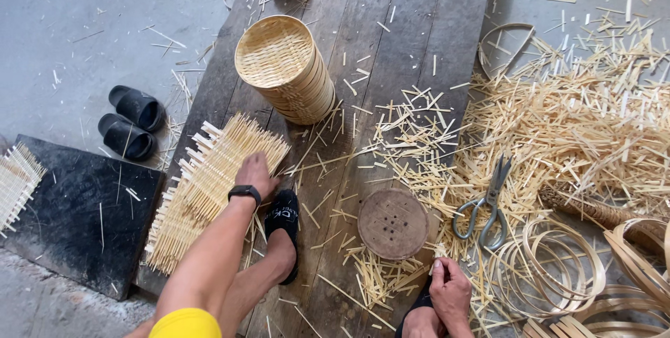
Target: The person weaves bamboo strips into circular basket bases using a wooden mold and shears. They repeatedly cut strips, fit them into the mold, and trim excess material, stacking finished pieces nearby.
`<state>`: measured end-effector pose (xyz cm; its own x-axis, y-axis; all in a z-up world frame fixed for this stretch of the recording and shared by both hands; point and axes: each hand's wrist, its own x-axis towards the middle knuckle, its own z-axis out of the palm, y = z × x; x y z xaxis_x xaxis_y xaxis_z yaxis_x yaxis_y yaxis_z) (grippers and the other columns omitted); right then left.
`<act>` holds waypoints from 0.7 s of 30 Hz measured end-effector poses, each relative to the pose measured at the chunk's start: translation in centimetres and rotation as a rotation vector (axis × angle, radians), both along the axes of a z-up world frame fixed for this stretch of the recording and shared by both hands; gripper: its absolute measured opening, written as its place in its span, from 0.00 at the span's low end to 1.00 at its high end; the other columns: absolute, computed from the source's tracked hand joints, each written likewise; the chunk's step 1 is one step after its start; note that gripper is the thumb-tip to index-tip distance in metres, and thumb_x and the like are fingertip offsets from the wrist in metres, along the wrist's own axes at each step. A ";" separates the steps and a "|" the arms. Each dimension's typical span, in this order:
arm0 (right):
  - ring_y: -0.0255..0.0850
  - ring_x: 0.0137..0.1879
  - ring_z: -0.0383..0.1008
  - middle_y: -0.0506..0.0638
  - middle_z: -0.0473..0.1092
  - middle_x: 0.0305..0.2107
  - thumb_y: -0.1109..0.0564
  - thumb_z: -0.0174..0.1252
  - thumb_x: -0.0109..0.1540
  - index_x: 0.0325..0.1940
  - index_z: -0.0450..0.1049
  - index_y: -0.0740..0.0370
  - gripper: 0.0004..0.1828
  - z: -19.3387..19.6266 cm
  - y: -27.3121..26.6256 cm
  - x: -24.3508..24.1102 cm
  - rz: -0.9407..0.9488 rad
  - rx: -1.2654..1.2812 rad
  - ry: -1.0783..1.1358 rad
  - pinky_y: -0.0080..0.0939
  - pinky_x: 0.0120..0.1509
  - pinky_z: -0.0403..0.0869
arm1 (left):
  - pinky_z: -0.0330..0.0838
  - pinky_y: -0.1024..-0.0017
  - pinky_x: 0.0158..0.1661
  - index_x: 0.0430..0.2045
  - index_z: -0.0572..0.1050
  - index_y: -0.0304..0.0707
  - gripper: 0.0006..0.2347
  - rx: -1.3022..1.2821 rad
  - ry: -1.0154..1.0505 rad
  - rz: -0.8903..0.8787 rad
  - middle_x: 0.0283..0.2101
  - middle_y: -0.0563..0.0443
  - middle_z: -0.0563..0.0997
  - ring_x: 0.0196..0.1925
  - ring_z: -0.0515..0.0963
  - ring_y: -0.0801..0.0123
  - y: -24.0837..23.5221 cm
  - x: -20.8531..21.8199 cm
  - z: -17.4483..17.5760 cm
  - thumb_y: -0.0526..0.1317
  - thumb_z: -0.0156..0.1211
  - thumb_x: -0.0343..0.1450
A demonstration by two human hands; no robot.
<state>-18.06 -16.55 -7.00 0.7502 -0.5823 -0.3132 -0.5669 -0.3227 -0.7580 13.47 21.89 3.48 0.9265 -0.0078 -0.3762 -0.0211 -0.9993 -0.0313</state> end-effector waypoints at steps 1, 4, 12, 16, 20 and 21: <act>0.42 0.29 0.77 0.53 0.77 0.24 0.52 0.59 0.64 0.43 0.79 0.61 0.10 0.0 -0.1 0.1 0.005 -0.008 -0.020 0.42 0.37 0.74 | 0.66 0.60 0.65 0.58 0.64 0.31 0.32 0.100 0.139 0.141 0.65 0.38 0.69 0.68 0.67 0.51 1.2 -0.6 -0.7 0.44 0.75 0.63; 0.42 0.30 0.77 0.53 0.77 0.26 0.53 0.59 0.64 0.43 0.79 0.61 0.10 -0.2 0.0 0.1 0.015 -0.032 -0.052 0.42 0.37 0.74 | 0.68 0.58 0.60 0.58 0.64 0.29 0.32 0.141 0.010 0.241 0.63 0.34 0.69 0.64 0.69 0.47 4.2 -1.5 -1.7 0.41 0.74 0.63; 0.43 0.31 0.78 0.53 0.77 0.26 0.52 0.59 0.64 0.43 0.80 0.60 0.10 -0.5 0.0 0.2 0.038 -0.061 0.002 0.43 0.38 0.75 | 0.75 0.58 0.54 0.43 0.80 0.41 0.12 0.084 0.244 0.271 0.47 0.39 0.82 0.50 0.82 0.55 8.3 -0.5 -0.1 0.44 0.63 0.70; 0.42 0.31 0.78 0.53 0.77 0.26 0.51 0.58 0.65 0.42 0.79 0.60 0.11 -0.7 -0.1 0.0 0.060 -0.070 0.009 0.43 0.38 0.75 | 0.82 0.64 0.35 0.34 0.82 0.41 0.13 0.387 0.077 0.145 0.34 0.44 0.86 0.33 0.85 0.64 8.8 2.1 4.4 0.48 0.53 0.76; 0.41 0.30 0.77 0.51 0.77 0.25 0.51 0.59 0.64 0.43 0.80 0.59 0.11 -1.1 -0.3 -0.2 0.041 -0.023 0.067 0.44 0.38 0.75 | 0.77 0.65 0.29 0.31 0.83 0.45 0.10 0.544 -0.047 -0.205 0.28 0.47 0.83 0.28 0.81 0.65 7.3 4.0 12.5 0.42 0.53 0.75; 0.41 0.31 0.77 0.51 0.77 0.25 0.51 0.58 0.64 0.43 0.80 0.60 0.12 -1.2 -0.3 -0.2 0.030 -0.003 0.040 0.43 0.38 0.75 | 0.78 0.67 0.27 0.31 0.83 0.43 0.11 0.540 -0.002 -0.244 0.26 0.48 0.83 0.26 0.81 0.67 5.8 3.7 14.0 0.41 0.52 0.76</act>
<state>-18.22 -16.83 -8.20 0.7543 -0.5606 -0.3417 -0.5869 -0.3426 -0.7336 17.16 27.69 17.45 0.9228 -0.0285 -0.3843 -0.2476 -0.8081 -0.5345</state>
